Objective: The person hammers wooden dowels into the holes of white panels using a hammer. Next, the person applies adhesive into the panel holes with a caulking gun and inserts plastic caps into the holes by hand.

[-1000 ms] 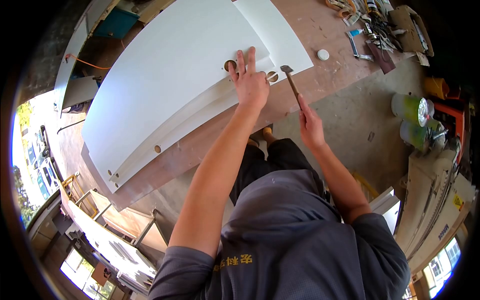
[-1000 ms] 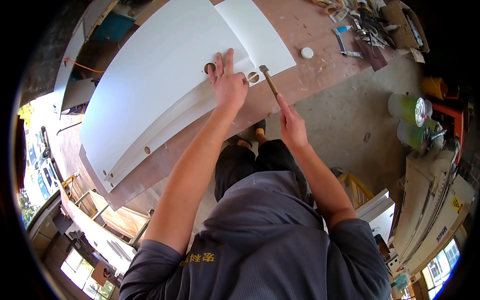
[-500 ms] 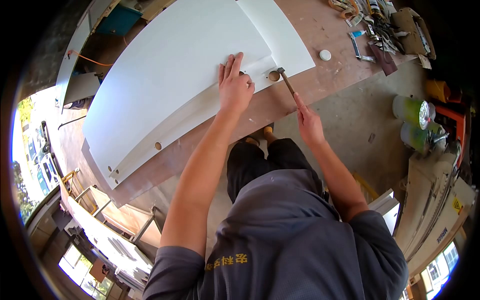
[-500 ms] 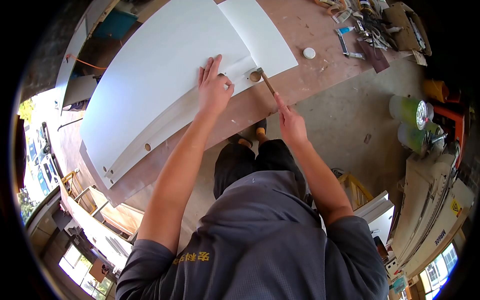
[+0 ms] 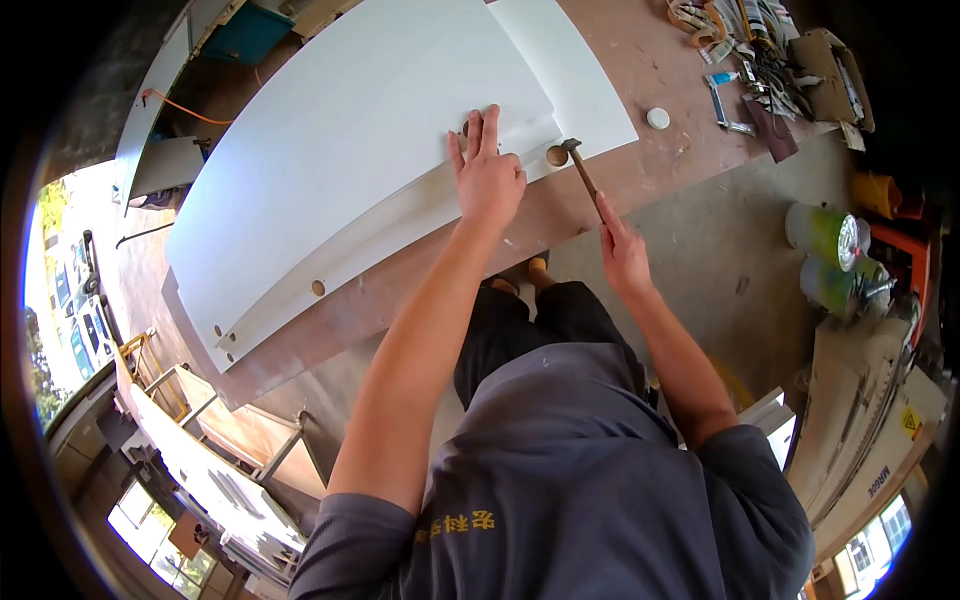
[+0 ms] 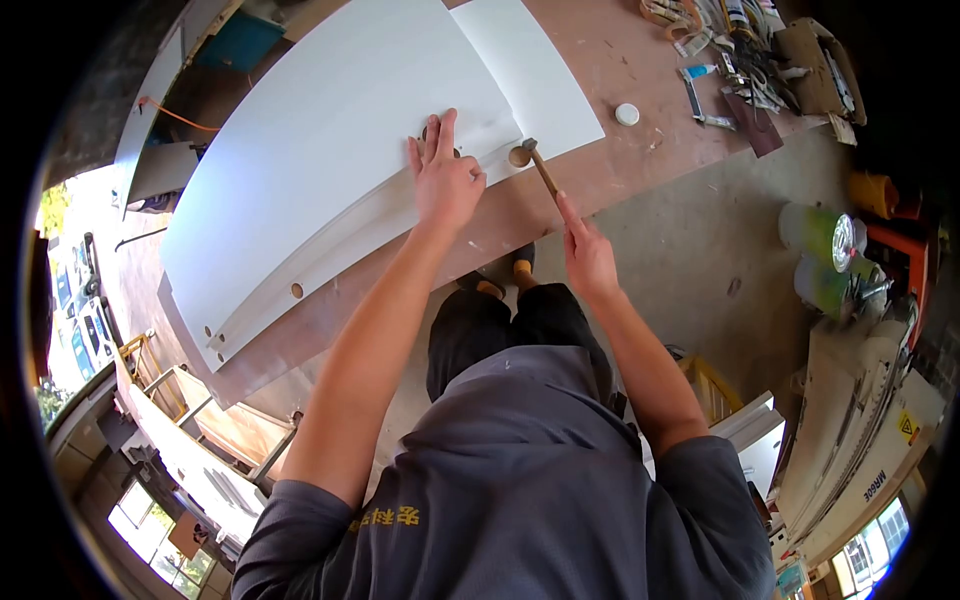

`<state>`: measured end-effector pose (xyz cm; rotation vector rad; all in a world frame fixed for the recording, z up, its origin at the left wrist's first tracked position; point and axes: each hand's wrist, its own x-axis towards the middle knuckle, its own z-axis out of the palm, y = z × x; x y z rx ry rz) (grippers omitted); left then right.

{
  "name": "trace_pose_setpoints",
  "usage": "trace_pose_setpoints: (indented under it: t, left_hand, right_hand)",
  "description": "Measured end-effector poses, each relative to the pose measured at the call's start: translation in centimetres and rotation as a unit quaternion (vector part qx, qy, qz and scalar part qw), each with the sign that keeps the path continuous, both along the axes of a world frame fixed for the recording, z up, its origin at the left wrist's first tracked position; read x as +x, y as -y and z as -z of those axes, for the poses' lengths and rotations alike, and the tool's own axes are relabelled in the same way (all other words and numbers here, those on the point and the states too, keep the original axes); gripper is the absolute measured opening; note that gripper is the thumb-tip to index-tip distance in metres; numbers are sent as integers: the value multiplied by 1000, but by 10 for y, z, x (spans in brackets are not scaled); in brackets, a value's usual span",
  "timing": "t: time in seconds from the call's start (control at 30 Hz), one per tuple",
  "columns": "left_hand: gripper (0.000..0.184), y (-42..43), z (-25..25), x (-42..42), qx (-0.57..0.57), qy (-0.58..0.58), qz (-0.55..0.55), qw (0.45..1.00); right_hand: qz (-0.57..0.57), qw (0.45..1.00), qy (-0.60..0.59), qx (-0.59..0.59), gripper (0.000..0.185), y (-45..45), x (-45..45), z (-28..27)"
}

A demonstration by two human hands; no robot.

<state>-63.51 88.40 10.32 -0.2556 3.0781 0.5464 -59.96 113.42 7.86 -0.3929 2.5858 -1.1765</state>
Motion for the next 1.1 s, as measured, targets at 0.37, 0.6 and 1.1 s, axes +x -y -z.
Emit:
trace_pose_setpoints:
  t: [0.37, 0.6, 1.1]
  left_hand:
    - [11, -5, -2, 7, 16, 4, -13, 1000]
    - [10, -5, -1, 7, 19, 15, -15, 1000]
    - [10, 1, -2, 12, 21, 16, 13, 1000]
  right_hand:
    - [-43, 999, -1, -22, 60, 11, 14, -5]
    - [-31, 999, 5, -22, 56, 15, 14, -12]
    - [-40, 997, -68, -15, 59, 12, 19, 1]
